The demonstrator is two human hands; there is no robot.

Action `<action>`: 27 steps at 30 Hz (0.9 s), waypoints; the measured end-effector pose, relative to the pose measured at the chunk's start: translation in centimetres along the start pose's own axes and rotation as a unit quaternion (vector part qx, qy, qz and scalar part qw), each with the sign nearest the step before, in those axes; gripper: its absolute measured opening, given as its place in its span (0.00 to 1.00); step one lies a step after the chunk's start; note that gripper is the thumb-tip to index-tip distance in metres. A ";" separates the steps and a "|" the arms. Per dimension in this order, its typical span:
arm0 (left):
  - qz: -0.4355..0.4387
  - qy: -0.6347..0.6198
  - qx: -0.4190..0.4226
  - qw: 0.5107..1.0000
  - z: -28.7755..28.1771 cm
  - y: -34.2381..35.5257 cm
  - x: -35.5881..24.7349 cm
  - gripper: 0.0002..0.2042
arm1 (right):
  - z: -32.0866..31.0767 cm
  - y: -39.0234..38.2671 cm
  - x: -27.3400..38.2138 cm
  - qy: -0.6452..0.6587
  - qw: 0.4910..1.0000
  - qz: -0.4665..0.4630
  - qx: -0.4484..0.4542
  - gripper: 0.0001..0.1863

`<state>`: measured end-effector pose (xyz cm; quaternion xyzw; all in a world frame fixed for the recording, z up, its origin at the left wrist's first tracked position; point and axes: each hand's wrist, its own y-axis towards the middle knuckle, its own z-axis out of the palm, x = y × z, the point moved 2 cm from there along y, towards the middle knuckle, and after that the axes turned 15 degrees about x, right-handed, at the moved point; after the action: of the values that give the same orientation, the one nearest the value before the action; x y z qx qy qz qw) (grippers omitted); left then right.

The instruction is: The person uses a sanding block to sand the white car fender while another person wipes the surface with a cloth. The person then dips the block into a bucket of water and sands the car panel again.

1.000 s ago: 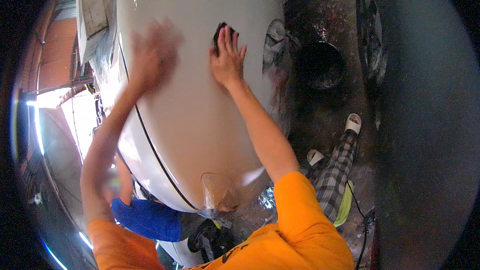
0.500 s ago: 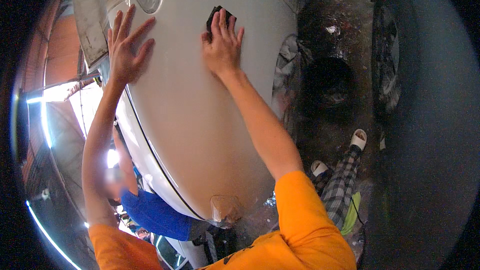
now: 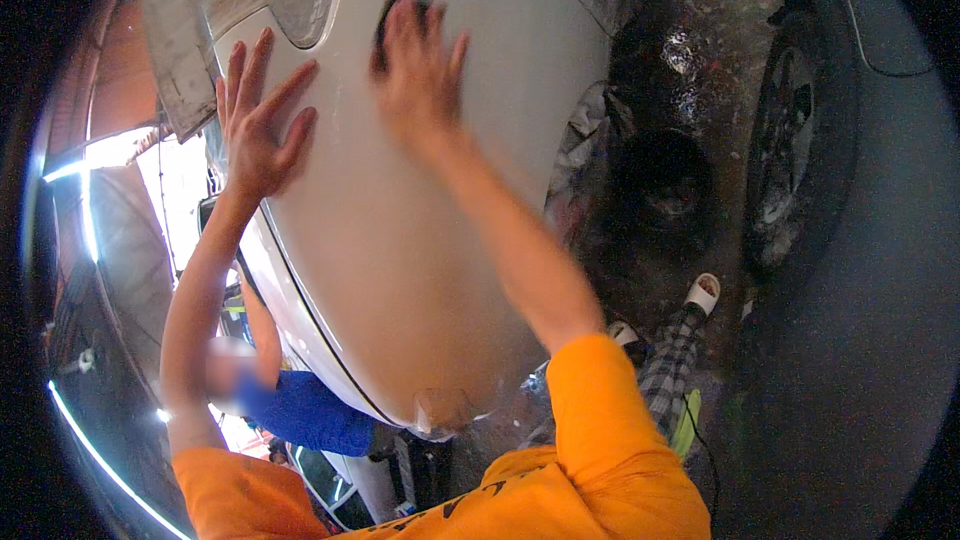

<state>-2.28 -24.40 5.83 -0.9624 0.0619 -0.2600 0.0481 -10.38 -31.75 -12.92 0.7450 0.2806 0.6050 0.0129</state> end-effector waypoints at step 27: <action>0.034 -0.101 -0.090 0.990 1.3 -0.3 2.0 0.22 | 1.5 -3.9 7.3 0.005 0.998 -0.058 0.018 0.38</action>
<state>0.14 -24.28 5.73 -0.9815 0.1128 -0.1530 -0.0233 -9.78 -24.79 -8.17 0.7247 0.3345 0.6015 0.0331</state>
